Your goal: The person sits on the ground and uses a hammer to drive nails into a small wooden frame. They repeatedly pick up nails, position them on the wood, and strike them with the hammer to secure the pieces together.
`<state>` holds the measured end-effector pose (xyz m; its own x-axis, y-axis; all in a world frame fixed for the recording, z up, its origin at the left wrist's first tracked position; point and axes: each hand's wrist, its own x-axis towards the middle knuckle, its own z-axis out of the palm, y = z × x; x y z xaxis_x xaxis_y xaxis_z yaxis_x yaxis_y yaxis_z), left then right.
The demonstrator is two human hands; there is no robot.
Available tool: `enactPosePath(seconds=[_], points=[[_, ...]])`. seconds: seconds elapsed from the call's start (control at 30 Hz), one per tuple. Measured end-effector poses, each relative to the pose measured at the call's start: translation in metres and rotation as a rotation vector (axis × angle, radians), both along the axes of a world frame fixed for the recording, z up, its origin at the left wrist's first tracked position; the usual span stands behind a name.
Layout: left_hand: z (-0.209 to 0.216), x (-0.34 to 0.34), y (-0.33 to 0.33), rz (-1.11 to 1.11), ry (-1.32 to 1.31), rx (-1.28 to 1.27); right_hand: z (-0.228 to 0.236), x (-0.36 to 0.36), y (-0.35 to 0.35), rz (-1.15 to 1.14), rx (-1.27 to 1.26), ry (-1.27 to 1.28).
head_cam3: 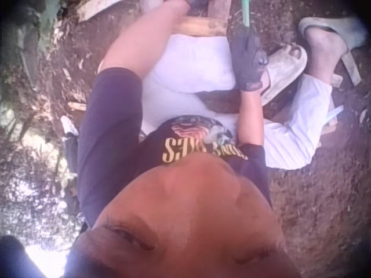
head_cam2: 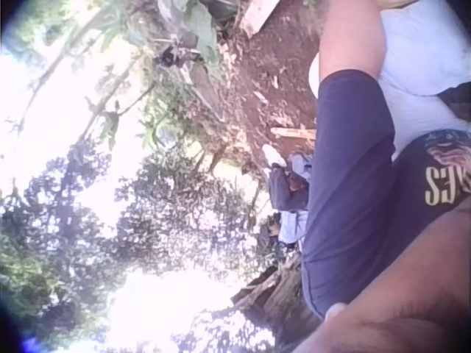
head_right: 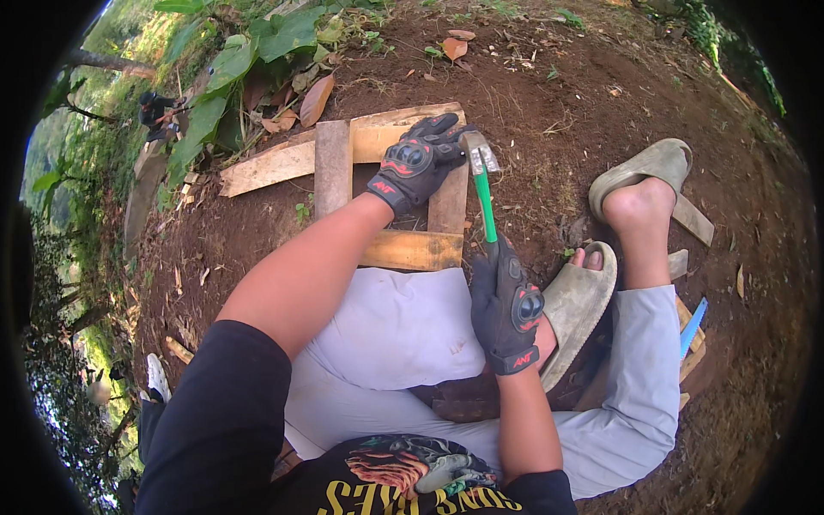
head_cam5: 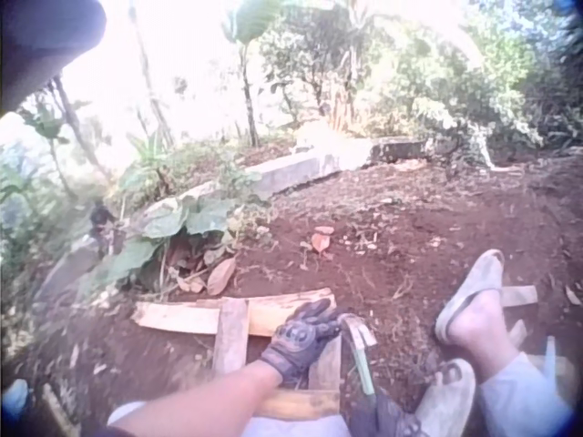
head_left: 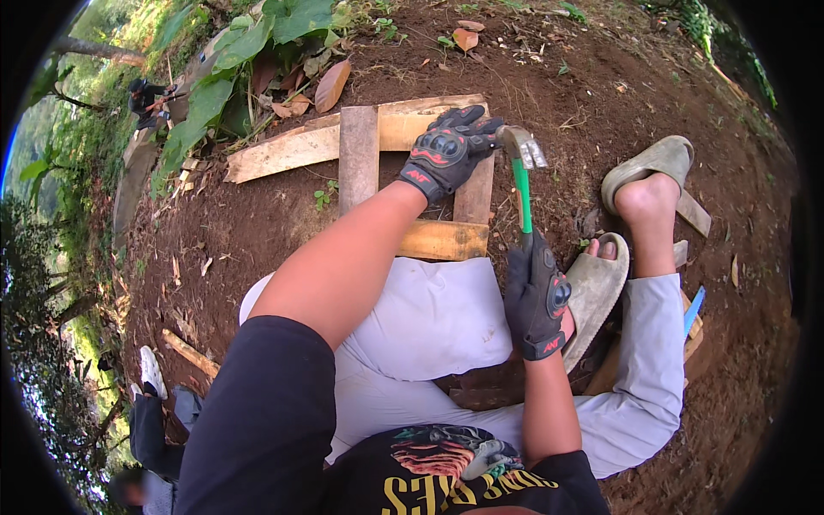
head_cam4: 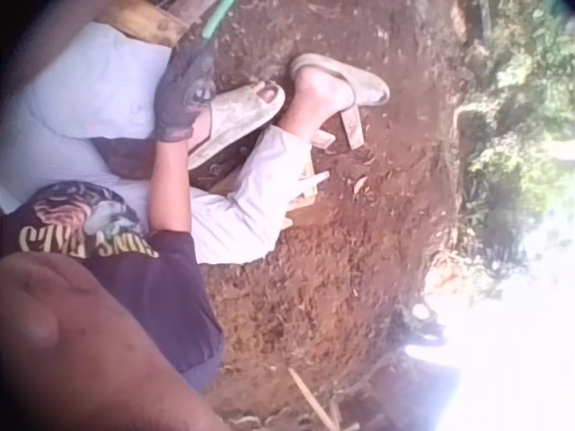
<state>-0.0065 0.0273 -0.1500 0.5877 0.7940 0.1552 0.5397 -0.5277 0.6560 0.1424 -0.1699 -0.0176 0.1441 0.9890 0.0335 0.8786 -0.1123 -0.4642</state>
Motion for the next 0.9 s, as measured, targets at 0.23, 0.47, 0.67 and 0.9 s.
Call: enactPosePath(seconds=[0.23,0.47,0.67,0.9], points=[[-0.009,0.006,0.003,-0.004,0.037,0.031,-0.024,0.003,-0.004,0.032,-0.001,-0.073],[0.041,-0.01,0.015,-0.01,0.103,-0.231,0.026,-0.001,-0.012,-0.122,0.048,0.083],[0.073,-0.035,0.049,-0.016,0.58,-0.233,-0.008,0.01,-0.004,-0.019,-0.121,-0.011],[0.018,-0.033,0.04,0.195,0.524,-0.299,0.004,-0.008,-0.012,-0.023,0.183,-0.164]])
